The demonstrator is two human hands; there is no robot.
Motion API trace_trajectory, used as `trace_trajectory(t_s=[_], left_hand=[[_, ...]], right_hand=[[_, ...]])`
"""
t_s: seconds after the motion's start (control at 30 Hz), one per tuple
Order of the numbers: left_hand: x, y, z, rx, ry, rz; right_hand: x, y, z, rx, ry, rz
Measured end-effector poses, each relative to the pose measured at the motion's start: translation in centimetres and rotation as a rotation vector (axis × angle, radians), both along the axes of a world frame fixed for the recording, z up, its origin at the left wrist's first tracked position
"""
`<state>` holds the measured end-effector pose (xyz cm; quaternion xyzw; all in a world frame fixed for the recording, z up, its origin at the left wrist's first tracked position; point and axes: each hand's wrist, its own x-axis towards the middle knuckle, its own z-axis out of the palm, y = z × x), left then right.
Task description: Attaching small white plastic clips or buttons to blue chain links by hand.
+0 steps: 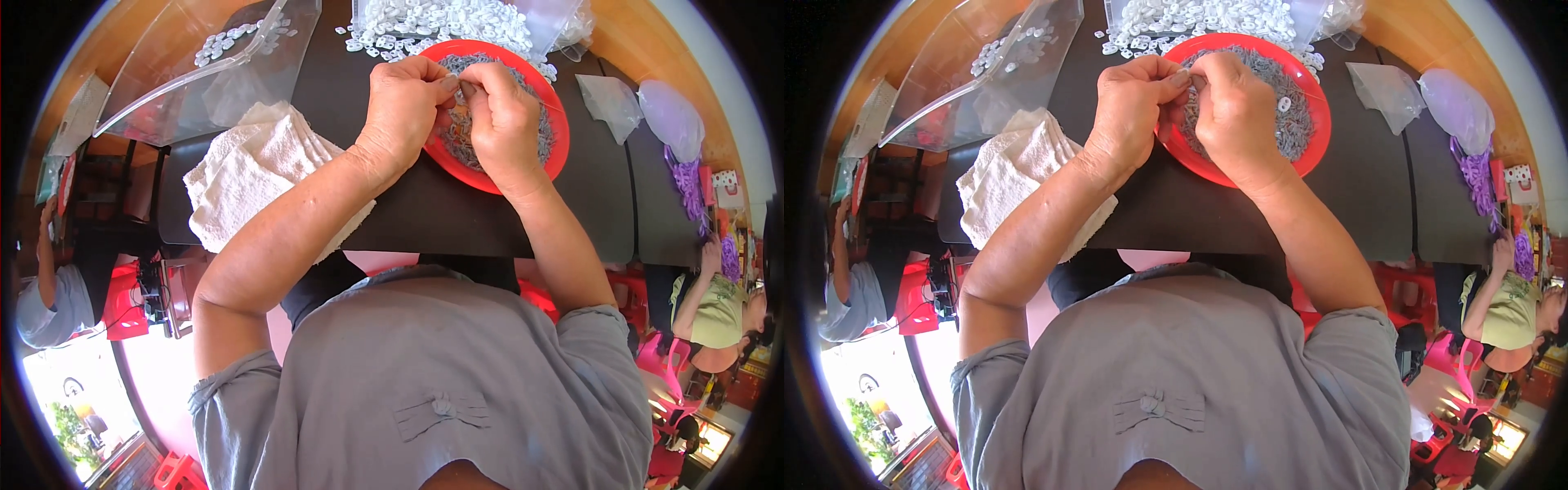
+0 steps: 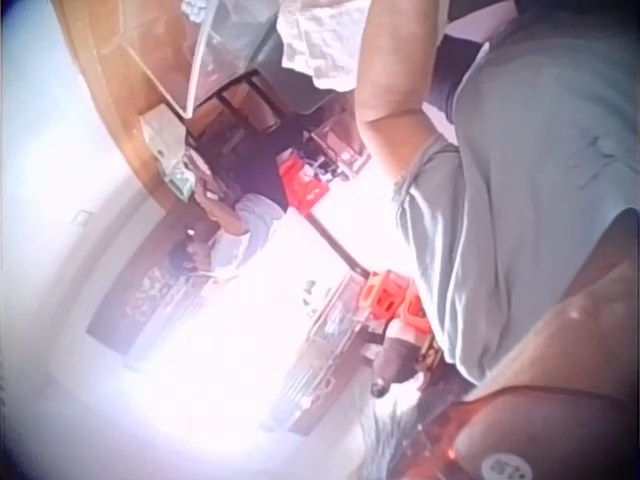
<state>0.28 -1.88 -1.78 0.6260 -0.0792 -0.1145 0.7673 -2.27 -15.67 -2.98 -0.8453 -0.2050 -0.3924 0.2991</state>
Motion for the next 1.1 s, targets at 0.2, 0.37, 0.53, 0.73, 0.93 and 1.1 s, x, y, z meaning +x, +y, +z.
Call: trace_trajectory(t_s=[0.2,0.37,0.53,0.73,0.93,1.1], left_hand=[[0.4,0.1,0.2,-0.040,0.016,-0.019],[0.3,0.0,0.2,-0.023,0.019,-0.025],[0.2,0.1,0.2,0.018,0.014,-0.035],[0.4,0.1,-0.2,0.101,-0.063,-0.003],[0.2,0.0,-0.9,0.212,-0.168,0.051],[0.2,-0.3,-1.4,0.191,-0.221,0.072]], right_hand=[[0.0,-0.8,0.7,0.028,0.047,-0.025],[0.2,-0.9,0.6,-0.079,0.046,-0.055],[0.0,-0.7,0.7,-0.154,0.025,-0.083],[0.0,-0.3,0.2,-0.185,0.024,-0.093],[0.0,0.1,-0.2,-0.196,0.016,-0.095],[0.0,0.2,-0.5,-0.173,0.019,-0.084]])
